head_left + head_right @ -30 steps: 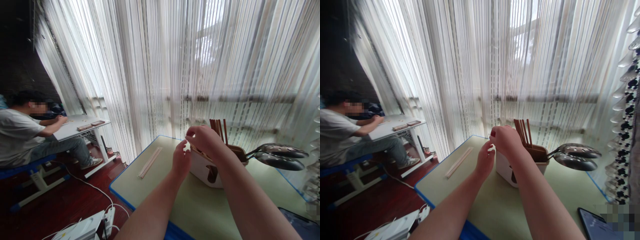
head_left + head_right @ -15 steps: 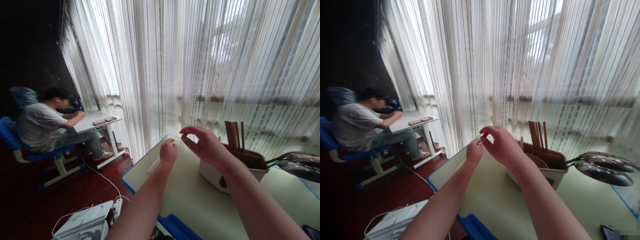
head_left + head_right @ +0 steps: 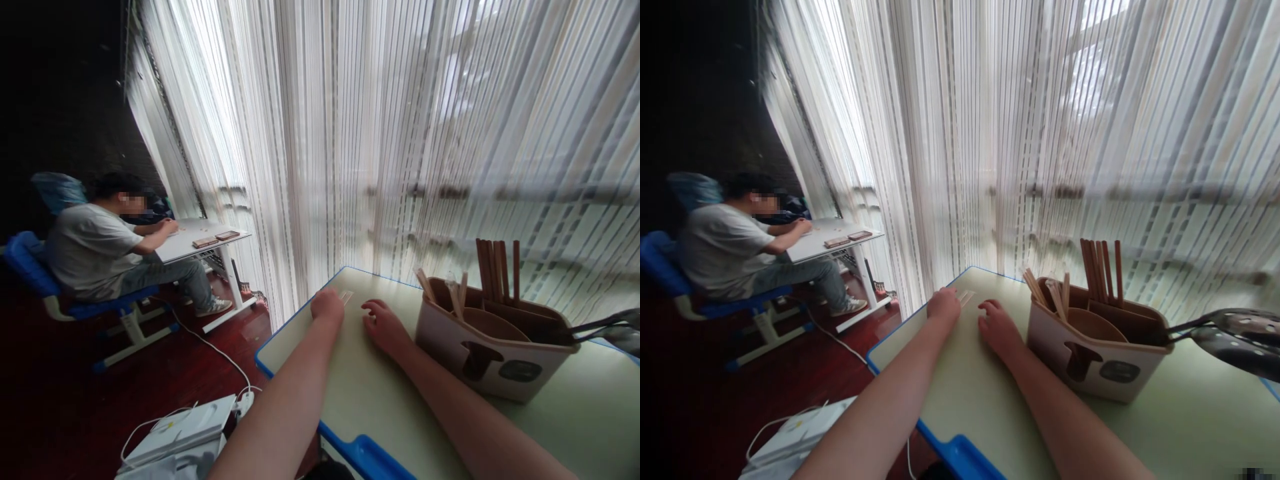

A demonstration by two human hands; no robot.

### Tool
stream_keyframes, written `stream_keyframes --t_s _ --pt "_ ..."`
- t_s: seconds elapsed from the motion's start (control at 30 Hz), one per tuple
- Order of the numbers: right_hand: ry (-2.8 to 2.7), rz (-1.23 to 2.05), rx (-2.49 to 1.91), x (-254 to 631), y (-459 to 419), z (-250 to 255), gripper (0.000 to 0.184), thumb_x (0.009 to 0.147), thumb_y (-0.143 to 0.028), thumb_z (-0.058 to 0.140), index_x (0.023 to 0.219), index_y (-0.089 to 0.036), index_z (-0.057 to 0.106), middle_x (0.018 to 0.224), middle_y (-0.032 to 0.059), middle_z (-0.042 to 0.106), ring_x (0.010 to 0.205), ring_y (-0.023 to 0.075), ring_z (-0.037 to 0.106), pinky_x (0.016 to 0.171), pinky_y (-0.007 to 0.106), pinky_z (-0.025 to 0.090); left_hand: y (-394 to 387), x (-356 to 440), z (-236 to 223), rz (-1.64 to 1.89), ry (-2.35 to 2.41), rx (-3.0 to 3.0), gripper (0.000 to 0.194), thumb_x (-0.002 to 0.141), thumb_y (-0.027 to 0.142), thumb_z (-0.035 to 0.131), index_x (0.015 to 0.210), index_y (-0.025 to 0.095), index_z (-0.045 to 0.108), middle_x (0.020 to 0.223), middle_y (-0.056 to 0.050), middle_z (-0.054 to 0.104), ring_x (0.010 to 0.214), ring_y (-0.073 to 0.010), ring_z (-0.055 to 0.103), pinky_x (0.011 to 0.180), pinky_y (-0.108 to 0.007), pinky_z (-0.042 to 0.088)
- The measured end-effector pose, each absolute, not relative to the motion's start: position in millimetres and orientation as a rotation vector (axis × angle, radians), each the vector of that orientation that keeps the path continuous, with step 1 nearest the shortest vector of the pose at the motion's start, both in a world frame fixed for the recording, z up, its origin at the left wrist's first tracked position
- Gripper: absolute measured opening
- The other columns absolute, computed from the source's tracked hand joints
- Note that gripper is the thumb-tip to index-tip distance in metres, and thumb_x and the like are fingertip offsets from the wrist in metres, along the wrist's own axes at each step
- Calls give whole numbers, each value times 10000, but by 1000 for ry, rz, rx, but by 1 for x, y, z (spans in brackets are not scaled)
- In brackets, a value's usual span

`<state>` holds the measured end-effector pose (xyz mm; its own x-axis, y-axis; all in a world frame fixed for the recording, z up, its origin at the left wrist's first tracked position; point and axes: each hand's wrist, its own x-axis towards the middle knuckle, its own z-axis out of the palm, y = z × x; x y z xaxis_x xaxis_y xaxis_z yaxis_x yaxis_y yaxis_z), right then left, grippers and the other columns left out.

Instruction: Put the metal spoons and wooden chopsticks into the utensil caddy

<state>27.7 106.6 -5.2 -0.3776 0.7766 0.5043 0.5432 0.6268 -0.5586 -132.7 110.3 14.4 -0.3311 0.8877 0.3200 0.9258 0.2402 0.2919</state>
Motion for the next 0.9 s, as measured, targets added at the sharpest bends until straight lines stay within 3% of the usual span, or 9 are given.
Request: stream_keyframes --t_s 0.23,0.63,0.9 --pt "-1887 477 -1117 32 127 -15 243 773 -217 460 974 -160 584 1047 83 548 764 144 618 731 294 507 109 -121 12 -514 -2315 -1867 297 838 305 458 963 154 681 985 -152 636 957 -286 560 772 -370 459" --pt "-1848 514 -1213 35 129 -12 234 779 -230 482 978 -170 590 1023 81 581 734 147 622 787 330 484 114 -119 6 -464 -2321 -1920 327 872 191 377 978 127 679 969 -168 659 936 -279 591 785 -377 460" --pt "-1858 551 -1214 35 128 -11 261 789 -266 475 996 -157 591 1038 95 581 739 153 614 771 332 482 109 -115 15 -507 -2346 -1956 290 841 216 433 945 135 692 923 -167 680 868 -263 632 771 -361 463"
